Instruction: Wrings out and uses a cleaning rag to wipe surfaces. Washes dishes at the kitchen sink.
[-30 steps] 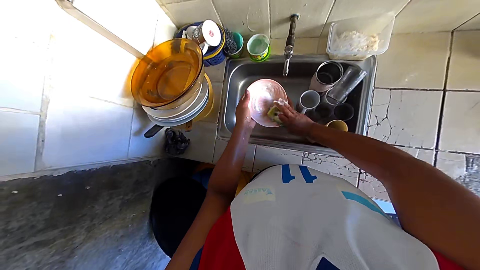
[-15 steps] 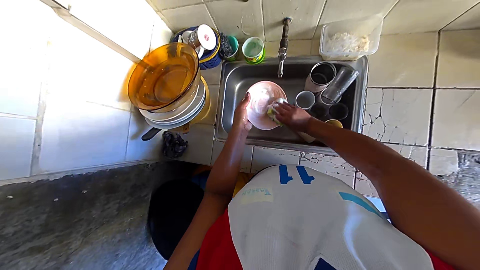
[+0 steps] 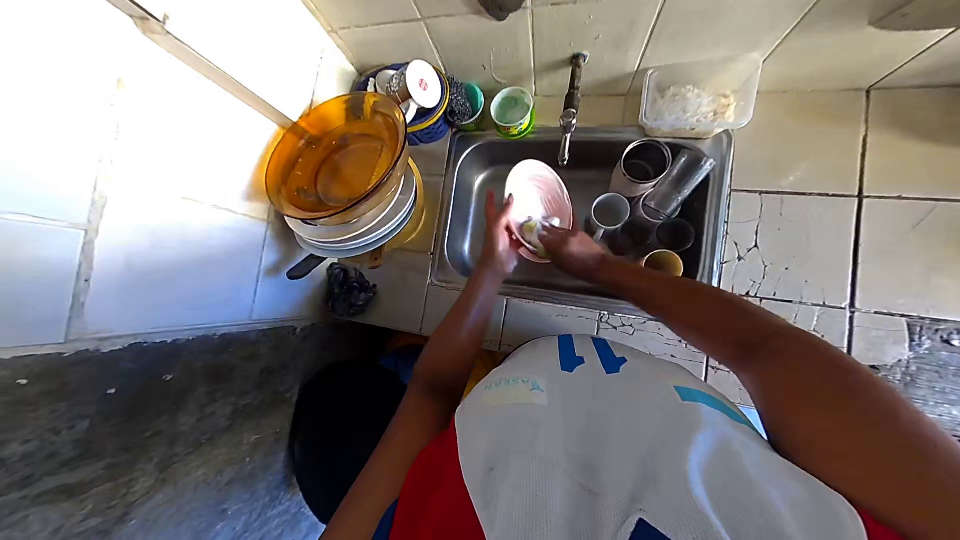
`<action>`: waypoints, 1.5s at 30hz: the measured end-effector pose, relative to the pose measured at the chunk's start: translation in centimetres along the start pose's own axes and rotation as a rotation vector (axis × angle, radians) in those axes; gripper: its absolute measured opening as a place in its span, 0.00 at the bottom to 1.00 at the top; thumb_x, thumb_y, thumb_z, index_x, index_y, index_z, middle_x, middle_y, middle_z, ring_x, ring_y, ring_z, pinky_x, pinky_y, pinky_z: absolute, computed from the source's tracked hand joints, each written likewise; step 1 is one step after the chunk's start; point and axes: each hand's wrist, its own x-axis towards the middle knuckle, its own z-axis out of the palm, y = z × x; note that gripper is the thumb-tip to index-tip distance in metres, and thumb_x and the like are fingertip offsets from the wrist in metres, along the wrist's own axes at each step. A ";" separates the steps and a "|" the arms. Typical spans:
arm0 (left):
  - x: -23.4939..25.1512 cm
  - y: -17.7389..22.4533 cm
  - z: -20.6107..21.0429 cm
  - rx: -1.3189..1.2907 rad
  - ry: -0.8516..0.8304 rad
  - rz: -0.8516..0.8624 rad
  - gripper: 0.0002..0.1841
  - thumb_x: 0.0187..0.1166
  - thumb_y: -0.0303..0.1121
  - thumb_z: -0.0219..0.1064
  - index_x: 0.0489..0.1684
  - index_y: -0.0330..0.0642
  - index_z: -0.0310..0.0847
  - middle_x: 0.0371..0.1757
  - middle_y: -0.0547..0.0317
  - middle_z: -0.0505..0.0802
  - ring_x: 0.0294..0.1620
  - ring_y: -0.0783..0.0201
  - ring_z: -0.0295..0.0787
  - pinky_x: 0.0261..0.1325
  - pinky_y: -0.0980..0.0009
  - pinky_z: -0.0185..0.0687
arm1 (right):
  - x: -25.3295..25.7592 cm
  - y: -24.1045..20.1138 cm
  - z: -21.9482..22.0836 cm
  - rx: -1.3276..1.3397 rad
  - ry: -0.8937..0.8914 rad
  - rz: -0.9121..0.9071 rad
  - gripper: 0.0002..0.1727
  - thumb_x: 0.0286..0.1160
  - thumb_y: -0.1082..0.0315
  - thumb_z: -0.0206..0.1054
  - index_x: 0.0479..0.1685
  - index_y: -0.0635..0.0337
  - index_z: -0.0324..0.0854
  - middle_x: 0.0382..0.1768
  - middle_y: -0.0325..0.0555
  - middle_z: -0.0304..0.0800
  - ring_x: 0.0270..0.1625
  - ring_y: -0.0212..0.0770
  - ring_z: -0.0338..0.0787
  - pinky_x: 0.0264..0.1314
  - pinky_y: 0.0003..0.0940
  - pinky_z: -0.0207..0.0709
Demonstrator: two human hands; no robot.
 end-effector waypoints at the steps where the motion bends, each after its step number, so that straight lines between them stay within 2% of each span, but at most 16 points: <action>1: -0.3 -1.7 0.7 0.016 0.036 0.060 0.42 0.88 0.45 0.58 0.97 0.58 0.32 0.90 0.48 0.64 0.83 0.53 0.71 0.76 0.49 0.77 | 1.0 -2.5 0.0 0.062 0.014 0.126 0.12 0.72 0.78 0.66 0.52 0.73 0.87 0.59 0.64 0.91 0.63 0.64 0.91 0.67 0.64 0.82; 3: -0.4 -3.0 1.1 0.060 0.090 0.093 0.42 0.87 0.48 0.58 0.97 0.58 0.32 0.92 0.48 0.60 0.86 0.54 0.67 0.80 0.51 0.72 | 2.1 -5.3 -0.3 0.138 0.038 0.201 0.14 0.69 0.79 0.67 0.54 0.74 0.86 0.58 0.67 0.91 0.62 0.65 0.91 0.66 0.64 0.82; 5: 0.0 -1.3 -0.3 0.216 0.057 0.046 0.36 0.93 0.52 0.46 0.97 0.57 0.34 0.93 0.49 0.60 0.87 0.55 0.65 0.83 0.51 0.69 | 1.1 -3.4 0.4 0.117 -0.013 0.054 0.20 0.73 0.79 0.64 0.65 0.75 0.83 0.72 0.67 0.84 0.75 0.64 0.84 0.77 0.58 0.76; 10: 0.0 3.4 -2.0 0.097 0.082 -0.176 0.21 0.90 0.43 0.53 0.76 0.44 0.73 0.62 0.49 0.90 0.60 0.56 0.88 0.60 0.54 0.87 | -0.6 2.8 -1.7 -0.148 -0.137 -0.197 0.18 0.80 0.81 0.58 0.65 0.70 0.84 0.78 0.63 0.79 0.84 0.66 0.73 0.86 0.65 0.63; 13: -0.4 0.3 1.0 -0.094 0.150 -0.046 0.29 0.87 0.46 0.56 0.87 0.51 0.58 0.69 0.47 0.85 0.62 0.54 0.87 0.58 0.52 0.87 | 1.7 -1.6 -1.0 0.002 -0.006 0.073 0.18 0.72 0.79 0.66 0.61 0.69 0.87 0.72 0.61 0.85 0.77 0.62 0.83 0.78 0.65 0.73; 16: -0.6 -1.4 1.7 -0.013 0.154 0.041 0.39 0.91 0.53 0.51 0.97 0.57 0.32 0.88 0.48 0.68 0.79 0.55 0.74 0.75 0.53 0.76 | 3.2 -5.1 -0.7 0.201 0.040 0.198 0.20 0.66 0.80 0.68 0.60 0.74 0.86 0.67 0.66 0.88 0.71 0.64 0.87 0.73 0.64 0.78; 20: -0.1 1.3 -1.6 0.125 0.148 -0.038 0.32 0.94 0.55 0.41 0.96 0.58 0.45 0.86 0.47 0.73 0.80 0.50 0.75 0.74 0.43 0.78 | 1.3 1.3 -1.6 -0.066 -0.155 -0.083 0.33 0.76 0.47 0.70 0.76 0.60 0.80 0.84 0.56 0.73 0.89 0.60 0.67 0.91 0.69 0.46; 22: -0.8 2.0 -2.2 0.135 0.117 -0.135 0.30 0.93 0.56 0.44 0.89 0.52 0.60 0.76 0.48 0.82 0.71 0.54 0.83 0.67 0.51 0.83 | 1.7 3.6 -3.5 -0.257 -0.190 -0.112 0.40 0.78 0.39 0.65 0.83 0.58 0.73 0.88 0.55 0.67 0.94 0.58 0.58 0.93 0.73 0.32; 25: -0.9 1.6 -1.9 0.118 -0.069 -0.170 0.29 0.94 0.53 0.43 0.91 0.54 0.54 0.73 0.47 0.83 0.67 0.53 0.85 0.61 0.54 0.87 | 3.4 3.7 -4.5 -0.419 -0.209 -0.008 0.48 0.85 0.31 0.46 0.87 0.65 0.66 0.92 0.59 0.57 0.96 0.61 0.48 0.95 0.69 0.27; 30: -0.8 1.8 -0.4 0.147 -0.131 -0.195 0.31 0.93 0.57 0.39 0.95 0.61 0.45 0.79 0.46 0.79 0.72 0.51 0.81 0.66 0.50 0.82 | 3.6 0.4 -1.0 0.027 -0.185 0.048 0.51 0.82 0.31 0.50 0.88 0.71 0.61 0.92 0.72 0.49 0.96 0.68 0.45 0.96 0.60 0.39; 33: -0.7 1.7 -0.7 0.188 -0.075 -0.221 0.38 0.89 0.67 0.35 0.95 0.57 0.47 0.80 0.48 0.78 0.73 0.53 0.81 0.68 0.51 0.82 | 2.5 -2.7 -1.2 0.248 -0.231 0.016 0.43 0.76 0.57 0.74 0.84 0.76 0.62 0.84 0.74 0.66 0.87 0.67 0.68 0.90 0.55 0.60; 36: -0.6 2.3 -0.3 0.189 0.050 -0.280 0.50 0.79 0.78 0.25 0.88 0.49 0.63 0.76 0.43 0.82 0.70 0.50 0.83 0.66 0.48 0.83 | 1.6 -2.6 -0.8 0.323 0.025 0.010 0.23 0.69 0.75 0.71 0.65 0.74 0.80 0.55 0.69 0.91 0.57 0.66 0.93 0.63 0.66 0.82; 39: 0.5 1.1 -0.4 -0.015 0.092 -0.280 0.53 0.74 0.81 0.21 0.77 0.49 0.71 0.60 0.45 0.89 0.55 0.50 0.89 0.51 0.48 0.88 | 2.1 -2.2 -3.6 0.678 0.231 0.141 0.23 0.67 0.69 0.75 0.60 0.73 0.83 0.53 0.59 0.92 0.59 0.48 0.91 0.70 0.48 0.82; 41: 0.9 -0.6 -1.3 -0.199 0.008 -0.284 0.52 0.72 0.83 0.26 0.80 0.53 0.68 0.64 0.45 0.89 0.59 0.46 0.88 0.54 0.43 0.87 | 2.7 -1.5 -4.9 1.128 0.424 0.279 0.22 0.63 0.75 0.74 0.60 0.66 0.79 0.49 0.42 0.91 0.52 0.33 0.91 0.60 0.34 0.87; 43: 0.7 -1.9 -2.1 -0.331 -0.091 -0.227 0.44 0.80 0.77 0.32 0.81 0.54 0.67 0.65 0.51 0.89 0.61 0.53 0.89 0.59 0.51 0.88 | 2.6 0.6 -5.1 1.414 0.564 0.398 0.16 0.74 0.74 0.70 0.60 0.59 0.78 0.45 0.38 0.93 0.47 0.33 0.92 0.55 0.37 0.89; 45: 0.1 -2.4 -2.5 -0.408 -0.147 -0.144 0.24 0.94 0.54 0.43 0.74 0.51 0.69 0.59 0.55 0.90 0.58 0.59 0.89 0.60 0.59 0.87 | 1.7 3.7 -4.7 1.330 0.618 0.519 0.10 0.84 0.67 0.65 0.57 0.58 0.77 0.42 0.36 0.91 0.45 0.29 0.91 0.53 0.33 0.89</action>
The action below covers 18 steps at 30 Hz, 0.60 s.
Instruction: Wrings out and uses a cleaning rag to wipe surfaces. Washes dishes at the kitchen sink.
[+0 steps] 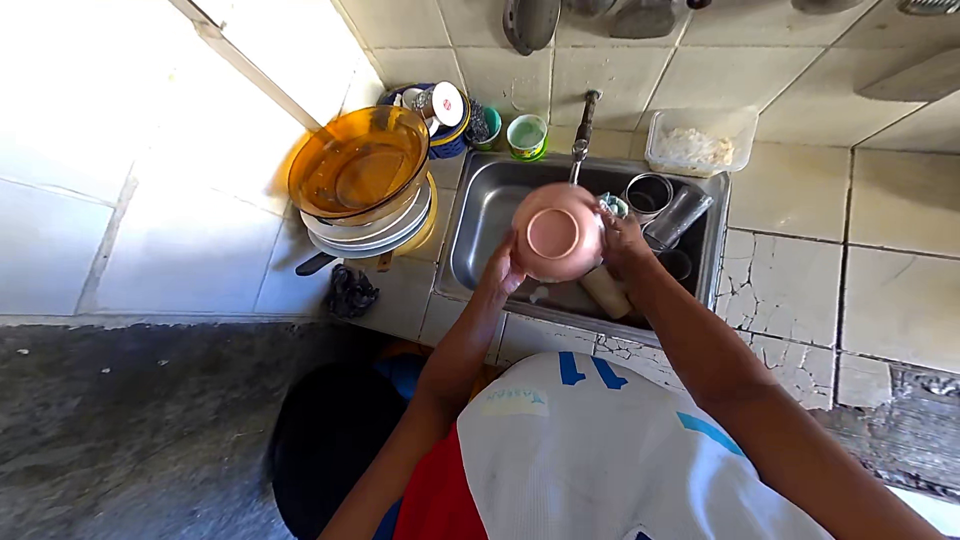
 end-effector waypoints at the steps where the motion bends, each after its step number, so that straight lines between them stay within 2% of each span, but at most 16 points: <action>1: -0.4 0.3 0.4 0.001 -0.030 0.019 0.15 0.94 0.42 0.47 0.70 0.50 0.69 0.55 0.57 0.90 0.55 0.61 0.90 0.59 0.61 0.88 | 0.7 0.5 -1.4 -0.173 0.046 -0.023 0.10 0.86 0.65 0.64 0.56 0.61 0.79 0.42 0.37 0.90 0.45 0.28 0.90 0.55 0.31 0.87; 2: -0.9 0.7 1.2 0.021 -0.031 0.026 0.10 0.92 0.33 0.52 0.65 0.49 0.71 0.52 0.57 0.91 0.52 0.62 0.91 0.56 0.62 0.89 | 1.2 0.9 -2.6 -0.391 0.074 -0.054 0.13 0.85 0.63 0.66 0.57 0.65 0.82 0.46 0.43 0.91 0.49 0.31 0.90 0.60 0.33 0.85; 4: -1.6 1.5 3.1 0.159 -0.028 0.027 0.12 0.87 0.24 0.57 0.64 0.43 0.73 0.50 0.56 0.91 0.49 0.64 0.91 0.56 0.63 0.89 | 1.8 0.8 -4.2 -0.732 0.004 -0.078 0.22 0.84 0.63 0.67 0.71 0.67 0.80 0.62 0.60 0.90 0.66 0.47 0.89 0.76 0.48 0.78; 6: -2.1 1.9 4.6 0.310 -0.045 0.015 0.14 0.85 0.22 0.60 0.65 0.37 0.75 0.51 0.54 0.91 0.49 0.63 0.90 0.56 0.62 0.89 | 0.8 0.0 -3.1 -0.858 -0.120 -0.106 0.27 0.87 0.64 0.62 0.82 0.64 0.72 0.74 0.62 0.83 0.77 0.52 0.83 0.85 0.52 0.70; 8: -2.2 1.9 5.4 0.404 -0.072 0.011 0.18 0.85 0.22 0.59 0.72 0.34 0.74 0.56 0.51 0.90 0.54 0.62 0.89 0.61 0.60 0.87 | -1.1 -0.5 -0.8 -0.842 -0.232 -0.219 0.27 0.83 0.70 0.63 0.80 0.71 0.72 0.77 0.65 0.79 0.80 0.51 0.80 0.87 0.47 0.69; 10: -2.2 1.6 5.6 0.437 -0.078 0.017 0.18 0.85 0.20 0.57 0.72 0.33 0.74 0.58 0.51 0.89 0.55 0.63 0.88 0.62 0.61 0.85 | -3.2 -0.5 1.5 -0.858 -0.391 -0.366 0.27 0.75 0.72 0.65 0.74 0.77 0.76 0.77 0.69 0.76 0.83 0.56 0.75 0.90 0.47 0.65; 12: -2.6 1.2 5.9 0.462 -0.053 0.020 0.16 0.83 0.17 0.53 0.66 0.36 0.73 0.51 0.55 0.89 0.48 0.66 0.88 0.53 0.64 0.88 | -4.0 0.2 2.3 -0.952 -0.481 -0.651 0.22 0.68 0.65 0.66 0.54 0.75 0.89 0.65 0.72 0.87 0.75 0.69 0.82 0.83 0.60 0.70; 13: -2.8 1.0 6.0 0.477 -0.064 0.021 0.16 0.82 0.16 0.53 0.66 0.36 0.72 0.52 0.54 0.89 0.49 0.65 0.88 0.54 0.63 0.88 | -3.7 0.4 2.2 -0.946 -0.466 -0.683 0.21 0.68 0.65 0.66 0.51 0.75 0.90 0.64 0.72 0.88 0.74 0.70 0.83 0.81 0.62 0.71; 14: -2.8 0.8 5.9 0.503 -0.086 0.029 0.16 0.82 0.16 0.53 0.66 0.32 0.74 0.55 0.50 0.89 0.53 0.63 0.88 0.59 0.60 0.87 | -3.1 0.4 2.0 -0.897 -0.421 -0.608 0.21 0.69 0.68 0.66 0.55 0.78 0.87 0.67 0.72 0.86 0.76 0.67 0.81 0.83 0.58 0.70; 15: -2.9 0.6 5.7 0.530 -0.116 0.042 0.15 0.83 0.18 0.55 0.64 0.29 0.77 0.56 0.48 0.89 0.56 0.62 0.87 0.63 0.59 0.84 | -2.3 0.5 1.5 -0.791 -0.359 -0.469 0.23 0.74 0.70 0.63 0.64 0.79 0.82 0.72 0.69 0.82 0.80 0.58 0.79 0.86 0.49 0.69; 16: -2.9 0.5 5.5 0.550 -0.150 0.060 0.13 0.83 0.21 0.56 0.61 0.29 0.80 0.55 0.49 0.89 0.56 0.62 0.86 0.65 0.58 0.83 | -1.3 0.6 0.8 -0.679 -0.284 -0.329 0.24 0.79 0.70 0.57 0.71 0.77 0.76 0.73 0.63 0.81 0.77 0.45 0.81 0.82 0.38 0.73; 18: -2.7 0.2 5.0 0.545 -0.196 0.086 0.13 0.84 0.23 0.57 0.60 0.30 0.81 0.56 0.49 0.90 0.57 0.62 0.87 0.66 0.58 0.83 | 0.3 0.7 -0.3 -0.659 -0.154 -0.243 0.21 0.86 0.71 0.54 0.71 0.77 0.76 0.65 0.65 0.86 0.67 0.42 0.87 0.74 0.36 0.78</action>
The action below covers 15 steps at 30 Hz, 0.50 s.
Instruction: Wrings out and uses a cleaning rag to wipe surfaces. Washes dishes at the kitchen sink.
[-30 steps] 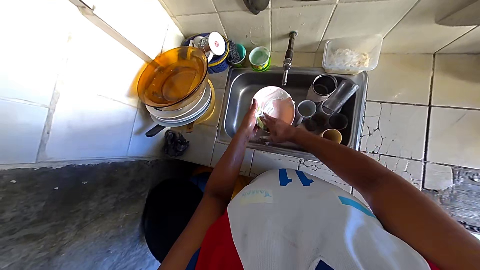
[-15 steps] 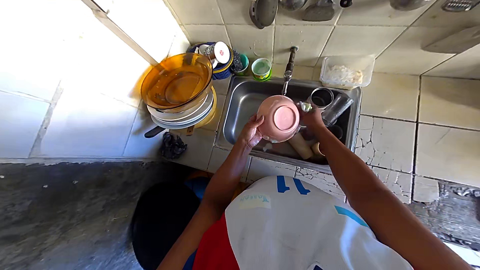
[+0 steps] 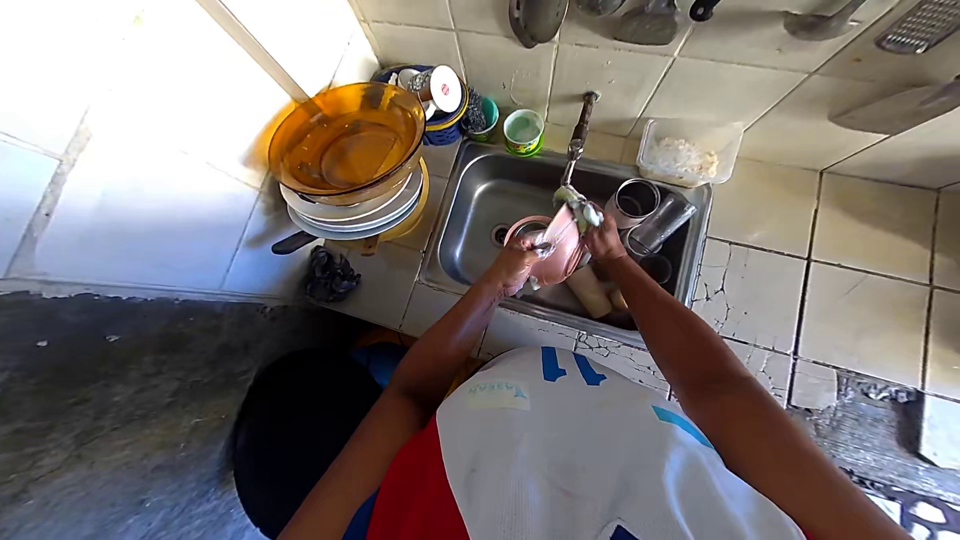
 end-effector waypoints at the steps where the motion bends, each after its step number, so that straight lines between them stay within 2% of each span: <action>1: 0.1 -0.3 -0.2 -0.009 -0.001 0.004 0.13 0.84 0.23 0.57 0.60 0.30 0.81 0.55 0.49 0.90 0.56 0.61 0.87 0.65 0.57 0.84 | 0.0 0.1 -0.1 -0.037 0.010 0.003 0.21 0.86 0.72 0.55 0.71 0.77 0.76 0.65 0.66 0.86 0.67 0.44 0.87 0.74 0.37 0.78; 2: 0.2 -0.5 -0.4 -0.010 0.007 0.000 0.13 0.84 0.23 0.57 0.61 0.30 0.81 0.55 0.49 0.90 0.56 0.61 0.88 0.65 0.57 0.84 | -0.4 -0.4 0.1 -0.088 -0.004 -0.039 0.21 0.85 0.73 0.56 0.72 0.76 0.76 0.68 0.66 0.85 0.71 0.46 0.86 0.79 0.39 0.75; 4: 0.4 0.3 -0.6 0.034 0.041 -0.026 0.15 0.82 0.20 0.57 0.63 0.29 0.80 0.58 0.47 0.90 0.58 0.61 0.87 0.66 0.59 0.84 | -1.4 -2.6 1.0 -0.245 -0.130 -0.197 0.26 0.76 0.74 0.63 0.74 0.75 0.76 0.78 0.68 0.77 0.85 0.57 0.73 0.90 0.50 0.63; 5: 0.3 0.9 -0.3 0.076 0.064 -0.051 0.16 0.80 0.16 0.56 0.63 0.28 0.79 0.56 0.47 0.90 0.55 0.62 0.88 0.63 0.61 0.85 | -1.9 -3.5 1.5 -0.358 -0.206 -0.284 0.28 0.67 0.74 0.68 0.71 0.74 0.79 0.79 0.71 0.74 0.87 0.67 0.67 0.91 0.59 0.58; 6: 0.1 1.5 0.1 0.127 0.074 -0.076 0.15 0.79 0.14 0.56 0.61 0.28 0.78 0.53 0.48 0.90 0.52 0.64 0.89 0.60 0.63 0.86 | -2.2 -4.1 1.7 -0.480 -0.253 -0.365 0.30 0.60 0.71 0.71 0.69 0.72 0.82 0.78 0.74 0.74 0.86 0.75 0.66 0.89 0.66 0.56; 7: -0.1 1.9 0.5 0.178 0.071 -0.086 0.14 0.79 0.14 0.58 0.60 0.27 0.79 0.51 0.48 0.91 0.49 0.65 0.89 0.58 0.64 0.87 | -2.1 -4.4 1.7 -0.556 -0.256 -0.404 0.30 0.57 0.67 0.74 0.65 0.71 0.84 0.74 0.75 0.78 0.82 0.79 0.69 0.86 0.70 0.58; 8: -0.3 2.0 0.8 0.213 0.059 -0.068 0.13 0.78 0.15 0.59 0.57 0.27 0.81 0.50 0.48 0.91 0.49 0.66 0.88 0.58 0.65 0.86 | -1.6 -4.3 1.3 -0.568 -0.233 -0.386 0.29 0.58 0.65 0.76 0.62 0.72 0.85 0.71 0.74 0.81 0.79 0.77 0.73 0.85 0.68 0.61; 9: -0.3 2.1 0.9 0.234 0.044 -0.035 0.11 0.79 0.16 0.60 0.55 0.27 0.83 0.50 0.49 0.91 0.50 0.66 0.87 0.59 0.65 0.84 | -0.9 -4.1 0.7 -0.504 -0.198 -0.317 0.27 0.59 0.68 0.76 0.60 0.75 0.85 0.69 0.74 0.83 0.77 0.73 0.77 0.85 0.63 0.64; 10: -0.4 2.1 0.9 0.231 0.034 0.002 0.11 0.79 0.17 0.61 0.53 0.28 0.84 0.49 0.50 0.91 0.50 0.67 0.87 0.60 0.65 0.84 | 0.0 -3.7 0.1 -0.375 -0.149 -0.224 0.23 0.64 0.74 0.72 0.59 0.79 0.84 0.66 0.72 0.85 0.74 0.65 0.82 0.83 0.55 0.70; 11: -0.6 2.0 1.0 0.205 0.025 0.044 0.10 0.78 0.17 0.61 0.52 0.28 0.84 0.48 0.52 0.91 0.50 0.68 0.87 0.59 0.66 0.84 | 0.5 -3.1 -0.6 -0.219 -0.105 -0.097 0.19 0.73 0.76 0.65 0.61 0.80 0.81 0.62 0.67 0.87 0.68 0.52 0.86 0.77 0.44 0.76; 12: -1.0 1.8 1.1 0.161 0.006 0.081 0.10 0.78 0.18 0.60 0.51 0.29 0.85 0.48 0.54 0.91 0.50 0.69 0.87 0.60 0.66 0.84 | 0.6 -2.2 -1.2 -0.074 -0.068 0.045 0.18 0.82 0.73 0.58 0.63 0.78 0.79 0.57 0.59 0.88 0.60 0.40 0.87 0.69 0.36 0.80; 13: -1.3 1.4 1.2 0.105 -0.014 0.107 0.10 0.79 0.19 0.60 0.51 0.30 0.84 0.48 0.56 0.91 0.51 0.69 0.86 0.60 0.65 0.84 | 0.4 -0.8 -1.7 0.012 -0.041 0.138 0.19 0.85 0.68 0.53 0.64 0.73 0.78 0.53 0.53 0.88 0.56 0.35 0.88 0.64 0.34 0.82; 14: -1.6 1.1 1.2 0.052 -0.040 0.113 0.10 0.79 0.20 0.59 0.52 0.33 0.83 0.49 0.57 0.90 0.51 0.69 0.87 0.60 0.64 0.85 | -0.1 0.5 -2.1 0.038 -0.026 0.162 0.21 0.84 0.65 0.54 0.64 0.71 0.80 0.53 0.55 0.90 0.56 0.38 0.89 0.64 0.39 0.83; 15: -1.9 1.0 1.1 0.019 -0.063 0.086 0.11 0.80 0.20 0.58 0.54 0.34 0.83 0.49 0.58 0.91 0.49 0.68 0.87 0.58 0.63 0.86 | -0.5 1.5 -2.1 0.062 -0.016 0.186 0.20 0.84 0.63 0.53 0.62 0.67 0.81 0.52 0.51 0.90 0.56 0.37 0.89 0.62 0.40 0.84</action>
